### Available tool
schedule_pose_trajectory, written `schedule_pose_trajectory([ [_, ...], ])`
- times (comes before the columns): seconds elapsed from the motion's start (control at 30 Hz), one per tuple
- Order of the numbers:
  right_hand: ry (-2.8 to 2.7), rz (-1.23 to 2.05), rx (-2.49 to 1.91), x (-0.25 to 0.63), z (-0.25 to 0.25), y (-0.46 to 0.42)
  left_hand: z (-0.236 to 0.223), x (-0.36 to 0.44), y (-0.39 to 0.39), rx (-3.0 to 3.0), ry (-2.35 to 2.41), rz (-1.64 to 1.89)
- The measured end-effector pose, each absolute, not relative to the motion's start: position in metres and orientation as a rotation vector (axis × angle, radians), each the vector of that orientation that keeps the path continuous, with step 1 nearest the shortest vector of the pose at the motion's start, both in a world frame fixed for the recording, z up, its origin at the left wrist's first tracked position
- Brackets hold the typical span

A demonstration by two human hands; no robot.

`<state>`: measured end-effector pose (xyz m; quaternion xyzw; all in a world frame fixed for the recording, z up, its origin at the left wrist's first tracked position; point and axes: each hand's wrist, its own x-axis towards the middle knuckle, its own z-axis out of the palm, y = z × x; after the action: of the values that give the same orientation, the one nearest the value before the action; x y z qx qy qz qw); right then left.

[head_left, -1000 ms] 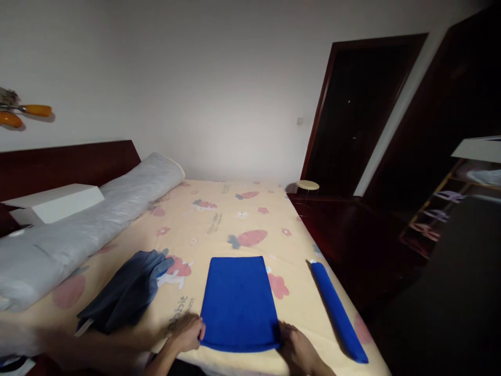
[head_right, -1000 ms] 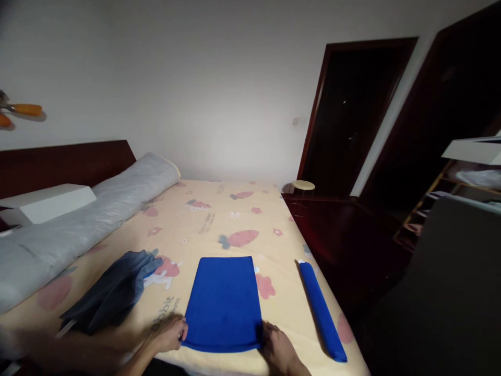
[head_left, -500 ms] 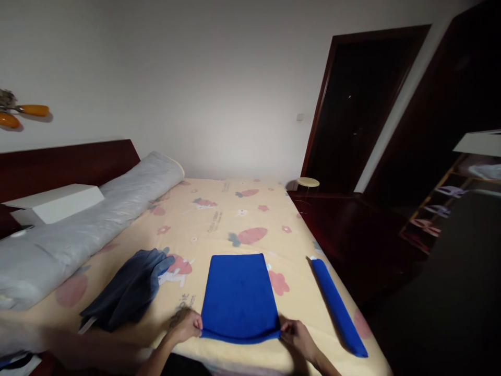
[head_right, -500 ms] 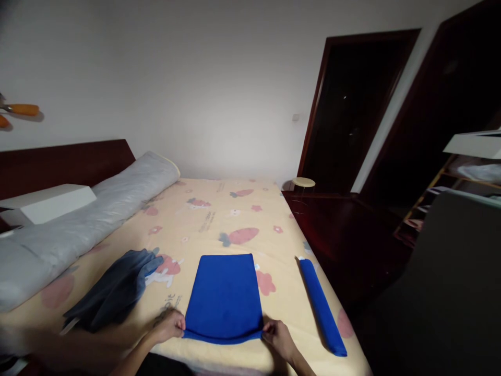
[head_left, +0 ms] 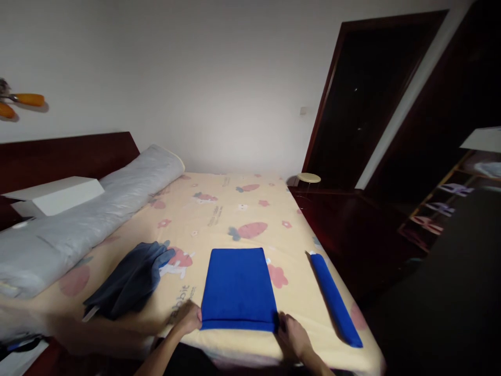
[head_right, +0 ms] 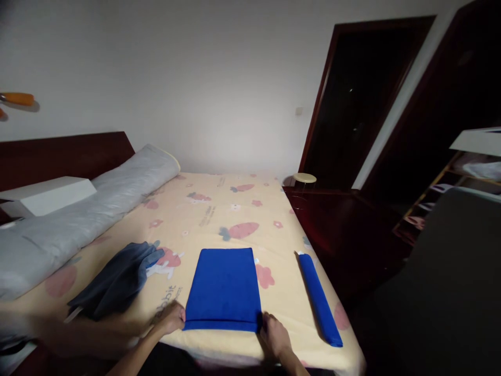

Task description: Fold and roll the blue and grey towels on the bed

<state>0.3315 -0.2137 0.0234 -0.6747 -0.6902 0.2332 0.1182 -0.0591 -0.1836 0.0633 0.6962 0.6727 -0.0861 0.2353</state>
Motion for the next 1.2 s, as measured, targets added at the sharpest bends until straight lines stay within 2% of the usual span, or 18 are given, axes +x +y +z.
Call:
schedule_pose_trajectory([
  [0.23,-2.291,0.291,-1.982,0.318,0.024,-0.221,0.079,-0.032,-0.195,2.072,1.85,-0.303],
  [0.37,-2.459,0.29,-1.795,0.315,0.028,-0.225,0.084,-0.02,-0.204,2.124,1.786,-0.343],
  [0.57,-2.431,0.257,-1.832,0.304,0.037,-0.231,0.084,-0.007,-0.204,2.104,1.863,-0.378],
  [0.8,-2.397,0.23,-2.027,0.287,0.039,-0.223,0.062,0.013,-0.207,2.12,1.934,-0.307],
  [1.2,-2.386,0.263,-1.871,0.242,0.01,-0.231,0.034,0.035,-0.224,2.185,1.831,-0.201],
])
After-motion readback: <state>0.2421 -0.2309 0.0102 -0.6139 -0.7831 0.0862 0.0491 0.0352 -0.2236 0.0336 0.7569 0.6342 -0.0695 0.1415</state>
